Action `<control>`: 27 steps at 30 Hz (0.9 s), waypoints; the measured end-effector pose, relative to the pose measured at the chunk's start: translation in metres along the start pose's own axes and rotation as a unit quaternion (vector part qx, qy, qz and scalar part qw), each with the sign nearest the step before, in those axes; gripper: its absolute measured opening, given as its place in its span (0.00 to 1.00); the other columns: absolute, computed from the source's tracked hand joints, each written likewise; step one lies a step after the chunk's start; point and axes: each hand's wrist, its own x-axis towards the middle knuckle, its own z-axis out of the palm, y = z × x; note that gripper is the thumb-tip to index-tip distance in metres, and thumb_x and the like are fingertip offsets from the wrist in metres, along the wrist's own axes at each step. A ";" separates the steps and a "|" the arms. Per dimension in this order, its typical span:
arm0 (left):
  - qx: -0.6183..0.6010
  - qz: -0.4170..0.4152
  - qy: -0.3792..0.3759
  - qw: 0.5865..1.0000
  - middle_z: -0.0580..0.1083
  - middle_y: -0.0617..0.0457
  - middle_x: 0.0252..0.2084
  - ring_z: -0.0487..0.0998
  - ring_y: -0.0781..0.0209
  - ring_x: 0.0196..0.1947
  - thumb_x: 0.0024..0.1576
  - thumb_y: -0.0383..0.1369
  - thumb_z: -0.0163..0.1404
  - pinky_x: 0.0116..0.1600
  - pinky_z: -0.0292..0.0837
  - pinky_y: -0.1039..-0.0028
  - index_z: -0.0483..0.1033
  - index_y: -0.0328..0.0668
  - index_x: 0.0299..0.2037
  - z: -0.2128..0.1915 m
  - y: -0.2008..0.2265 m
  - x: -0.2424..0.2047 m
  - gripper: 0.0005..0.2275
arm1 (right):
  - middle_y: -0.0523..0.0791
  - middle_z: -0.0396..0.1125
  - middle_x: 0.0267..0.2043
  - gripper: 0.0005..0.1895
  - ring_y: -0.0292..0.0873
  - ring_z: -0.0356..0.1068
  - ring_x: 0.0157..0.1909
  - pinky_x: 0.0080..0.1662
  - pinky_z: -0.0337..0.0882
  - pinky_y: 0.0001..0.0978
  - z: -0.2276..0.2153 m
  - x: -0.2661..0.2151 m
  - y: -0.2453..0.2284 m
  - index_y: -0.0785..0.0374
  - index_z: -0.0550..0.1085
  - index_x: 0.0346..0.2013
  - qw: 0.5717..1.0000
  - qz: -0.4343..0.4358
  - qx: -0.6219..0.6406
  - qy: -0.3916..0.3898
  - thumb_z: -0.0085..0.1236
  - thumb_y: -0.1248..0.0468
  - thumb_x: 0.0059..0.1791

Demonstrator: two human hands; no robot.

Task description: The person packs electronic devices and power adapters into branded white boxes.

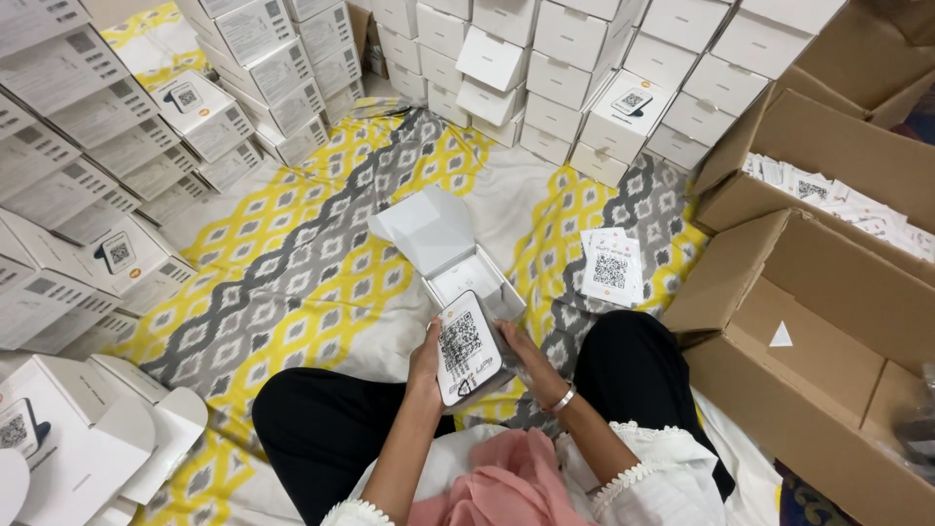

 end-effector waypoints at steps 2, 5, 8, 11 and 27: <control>0.022 0.010 0.013 1.000 0.80 0.44 0.39 0.82 0.54 0.33 0.63 0.42 0.53 0.36 0.81 0.65 0.76 0.29 0.50 -0.007 -0.004 0.041 0.19 | 0.46 0.61 0.69 0.38 0.41 0.59 0.70 0.68 0.56 0.31 -0.003 0.009 -0.004 0.69 0.60 0.70 0.999 -0.013 -0.035 -0.003 0.47 0.45 0.54; 0.027 0.028 0.042 0.998 0.80 0.44 0.41 0.82 0.52 0.34 0.63 0.42 0.53 0.36 0.81 0.62 0.75 0.29 0.51 0.013 -0.002 0.070 0.19 | 0.48 0.60 0.70 0.44 0.44 0.57 0.71 0.68 0.54 0.33 -0.003 0.035 -0.016 0.68 0.57 0.72 0.998 -0.010 -0.054 0.030 0.49 0.41 0.52; 0.005 0.061 0.062 0.996 0.80 0.43 0.44 0.83 0.51 0.36 0.63 0.39 0.50 0.37 0.82 0.61 0.74 0.29 0.52 0.030 -0.003 0.093 0.17 | 0.49 0.62 0.67 0.44 0.45 0.60 0.68 0.66 0.56 0.34 0.012 0.058 -0.042 0.67 0.59 0.71 0.996 0.020 -0.013 0.088 0.50 0.38 0.51; 0.020 0.080 0.032 0.996 0.79 0.43 0.45 0.82 0.51 0.39 0.61 0.34 0.50 0.42 0.81 0.61 0.73 0.28 0.54 0.053 0.003 0.071 0.17 | 0.49 0.68 0.62 0.41 0.45 0.65 0.62 0.63 0.60 0.34 0.019 0.082 -0.056 0.66 0.67 0.65 0.991 0.051 0.047 0.113 0.51 0.38 0.50; 0.201 0.307 0.024 0.930 0.69 0.50 0.62 0.71 0.56 0.60 0.42 0.11 0.41 0.59 0.69 0.73 0.52 0.45 0.73 0.058 -0.036 0.029 0.42 | 0.45 0.70 0.60 0.27 0.37 0.67 0.59 0.60 0.64 0.26 -0.004 0.064 -0.025 0.66 0.67 0.65 0.992 -0.031 -0.011 0.124 0.52 0.58 0.53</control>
